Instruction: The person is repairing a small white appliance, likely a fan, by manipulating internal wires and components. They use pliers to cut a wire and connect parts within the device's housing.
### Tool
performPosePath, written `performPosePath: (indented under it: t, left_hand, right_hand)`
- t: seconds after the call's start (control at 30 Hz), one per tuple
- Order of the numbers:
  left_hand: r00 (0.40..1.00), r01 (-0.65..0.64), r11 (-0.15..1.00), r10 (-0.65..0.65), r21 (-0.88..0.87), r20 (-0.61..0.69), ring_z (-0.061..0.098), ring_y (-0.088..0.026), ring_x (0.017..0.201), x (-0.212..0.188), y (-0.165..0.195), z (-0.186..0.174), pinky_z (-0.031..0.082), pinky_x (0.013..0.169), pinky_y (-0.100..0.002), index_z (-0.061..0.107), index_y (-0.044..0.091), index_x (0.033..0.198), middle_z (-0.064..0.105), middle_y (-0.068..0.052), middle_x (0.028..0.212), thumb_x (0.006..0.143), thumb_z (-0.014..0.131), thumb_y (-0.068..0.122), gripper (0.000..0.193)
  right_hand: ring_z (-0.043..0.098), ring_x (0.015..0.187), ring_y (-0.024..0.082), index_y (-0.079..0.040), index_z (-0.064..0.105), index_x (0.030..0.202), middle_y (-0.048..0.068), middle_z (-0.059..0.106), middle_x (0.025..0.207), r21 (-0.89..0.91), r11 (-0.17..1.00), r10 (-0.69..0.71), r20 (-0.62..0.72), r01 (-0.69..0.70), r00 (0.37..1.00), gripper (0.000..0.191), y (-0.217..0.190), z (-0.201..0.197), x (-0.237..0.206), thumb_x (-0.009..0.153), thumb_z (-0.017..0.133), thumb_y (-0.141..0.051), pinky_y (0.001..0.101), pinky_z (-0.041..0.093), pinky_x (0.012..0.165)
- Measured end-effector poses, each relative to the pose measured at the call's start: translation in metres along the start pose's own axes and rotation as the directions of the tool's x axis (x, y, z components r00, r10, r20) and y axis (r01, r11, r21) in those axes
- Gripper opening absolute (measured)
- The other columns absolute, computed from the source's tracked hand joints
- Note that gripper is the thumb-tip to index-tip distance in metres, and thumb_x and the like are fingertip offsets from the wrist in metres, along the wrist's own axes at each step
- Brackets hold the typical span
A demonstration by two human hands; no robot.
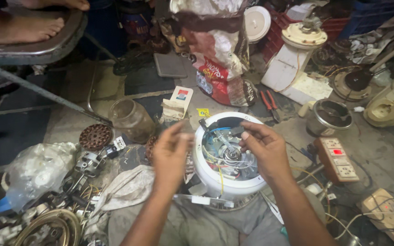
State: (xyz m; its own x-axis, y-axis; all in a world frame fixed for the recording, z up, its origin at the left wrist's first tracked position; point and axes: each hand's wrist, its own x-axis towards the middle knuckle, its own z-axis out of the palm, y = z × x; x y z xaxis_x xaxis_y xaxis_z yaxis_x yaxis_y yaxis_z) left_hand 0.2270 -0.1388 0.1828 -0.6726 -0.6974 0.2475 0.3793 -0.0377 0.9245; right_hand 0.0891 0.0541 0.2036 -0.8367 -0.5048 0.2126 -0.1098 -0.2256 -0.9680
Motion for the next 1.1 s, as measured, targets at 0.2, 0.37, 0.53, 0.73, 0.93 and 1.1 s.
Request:
performPosePath:
  t: [0.2,0.37,0.53,0.73,0.93,1.1]
  left_hand:
    - [0.978,0.084,0.996,-0.089,-0.031,-0.186,0.068,-0.012,0.081,-0.013,-0.023,-0.060,0.057,0.073,-0.027,0.062,-0.001,0.124,0.074,-0.009,0.096,0.100,0.058,0.006,0.025]
    - [0.978,0.126,0.992,-0.125,-0.010,-0.165,0.068,-0.011,0.082,-0.025,-0.040,-0.061,0.057,0.074,-0.026,0.065,-0.001,0.122,0.074,-0.008,0.095,0.099,0.060,0.005,0.024]
    - [0.982,0.151,0.988,-0.151,-0.005,-0.112,0.069,-0.011,0.081,-0.023,-0.039,-0.052,0.056,0.072,-0.026,0.065,0.001,0.122,0.075,-0.008,0.095,0.098,0.061,0.006,0.025]
    - [0.998,0.058,0.998,-0.058,0.005,-0.016,0.067,-0.011,0.089,-0.028,-0.014,-0.029,0.055,0.078,-0.026,0.066,-0.001,0.124,0.073,-0.009,0.102,0.099,0.063,0.006,0.026]
    - [0.982,-0.032,0.984,-0.001,0.174,0.187,0.071,-0.012,0.096,-0.023,0.027,0.018,0.059,0.084,-0.027,0.067,0.002,0.128,0.075,-0.007,0.111,0.096,0.065,0.008,0.032]
    - [0.961,-0.051,0.950,-0.038,0.309,0.275,0.071,-0.011,0.082,-0.001,0.035,0.052,0.059,0.071,-0.027,0.071,0.004,0.117,0.076,-0.008,0.097,0.092,0.072,0.011,0.026]
  right_hand:
    - [0.065,0.081,0.013,0.004,0.067,0.126,0.008,0.070,0.094,-0.021,1.000,-0.002,0.035,0.003,0.999,0.032,0.002,0.002,0.001,0.095,0.068,-0.007,0.0282,0.056,0.073]
    - [0.065,0.082,0.012,0.003,0.067,0.125,0.007,0.071,0.096,-0.024,1.000,0.007,0.034,-0.006,0.999,0.033,0.001,0.003,-0.001,0.094,0.068,-0.007,0.0284,0.057,0.073]
    - [0.065,0.081,0.012,0.003,0.067,0.126,0.007,0.071,0.097,-0.047,0.999,0.020,0.030,-0.018,0.999,0.033,0.000,0.006,-0.002,0.094,0.068,-0.007,0.0279,0.057,0.073]
    - [0.066,0.083,0.012,0.003,0.067,0.127,0.007,0.071,0.098,-0.018,1.000,0.018,0.035,-0.018,0.999,0.034,0.000,0.006,-0.002,0.094,0.069,-0.008,0.0283,0.058,0.073]
    - [0.066,0.083,0.012,0.004,0.066,0.127,0.008,0.071,0.098,-0.027,1.000,0.012,0.054,-0.010,0.998,0.035,0.002,0.005,0.000,0.094,0.069,-0.006,0.0279,0.057,0.074]
    - [0.067,0.084,0.013,0.005,0.066,0.128,0.008,0.070,0.098,0.025,1.000,0.007,0.074,-0.009,0.997,0.036,0.000,0.002,0.001,0.094,0.068,-0.005,0.0290,0.058,0.073]
